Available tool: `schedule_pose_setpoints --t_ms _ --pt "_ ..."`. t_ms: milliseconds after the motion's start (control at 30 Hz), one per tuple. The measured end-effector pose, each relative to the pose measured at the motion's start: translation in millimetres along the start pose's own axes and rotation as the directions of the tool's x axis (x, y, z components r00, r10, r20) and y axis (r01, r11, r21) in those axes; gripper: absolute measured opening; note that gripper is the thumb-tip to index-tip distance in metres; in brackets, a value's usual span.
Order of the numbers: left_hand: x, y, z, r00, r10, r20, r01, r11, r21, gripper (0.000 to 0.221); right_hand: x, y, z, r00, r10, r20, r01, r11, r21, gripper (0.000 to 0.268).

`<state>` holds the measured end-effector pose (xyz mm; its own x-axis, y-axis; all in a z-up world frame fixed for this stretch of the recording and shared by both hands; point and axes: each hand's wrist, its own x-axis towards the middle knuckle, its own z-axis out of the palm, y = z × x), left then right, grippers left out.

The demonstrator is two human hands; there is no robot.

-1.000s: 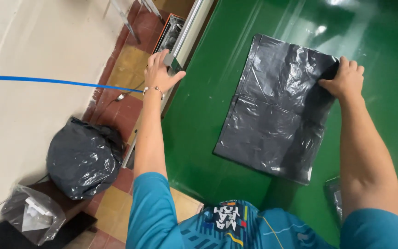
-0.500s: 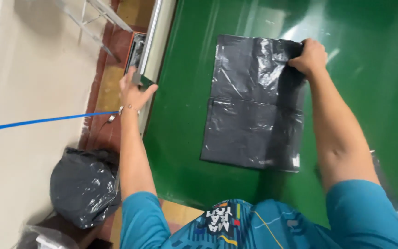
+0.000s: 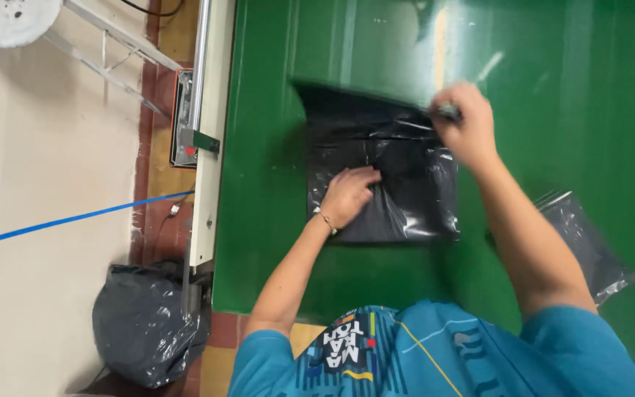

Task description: Folding black plastic bags and inserting them into clear plastic sleeves for packaging.

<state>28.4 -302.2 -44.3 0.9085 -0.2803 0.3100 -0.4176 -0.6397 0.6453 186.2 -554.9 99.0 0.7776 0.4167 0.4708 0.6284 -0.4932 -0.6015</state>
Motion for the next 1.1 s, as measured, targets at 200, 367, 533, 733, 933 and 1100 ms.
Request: schedule_pose_setpoints --t_ms 200,367,533,733,933,1100 --pt "-50 -115 5 0.868 -0.491 0.077 0.45 0.712 -0.539 0.043 -141 -50 -21 0.98 -0.12 0.156 0.133 0.988 -0.077 0.041" --pt "-76 -58 -127 0.641 -0.764 0.077 0.146 0.023 -0.989 0.054 -204 -30 10 0.955 -0.141 0.261 0.194 0.962 -0.191 0.06" --pt "-112 -58 -236 0.488 -0.58 -0.652 0.091 0.777 -0.623 0.025 -205 -36 15 0.939 -0.194 0.282 0.262 0.938 -0.225 0.042" --pt "-101 -79 -313 0.581 -0.7 -0.415 0.778 0.628 0.028 0.083 -209 -29 20 0.921 -0.191 0.34 0.295 0.911 -0.289 0.061" --pt "-81 -134 -294 0.624 -0.761 -0.177 0.773 0.567 0.283 0.108 -204 -26 19 0.912 -0.19 0.363 0.288 0.928 -0.238 0.065" --pt "-73 -147 -283 0.67 -0.678 -0.301 0.727 0.52 0.448 0.105 -209 -23 16 0.914 -0.129 0.384 0.255 0.92 -0.298 0.077"
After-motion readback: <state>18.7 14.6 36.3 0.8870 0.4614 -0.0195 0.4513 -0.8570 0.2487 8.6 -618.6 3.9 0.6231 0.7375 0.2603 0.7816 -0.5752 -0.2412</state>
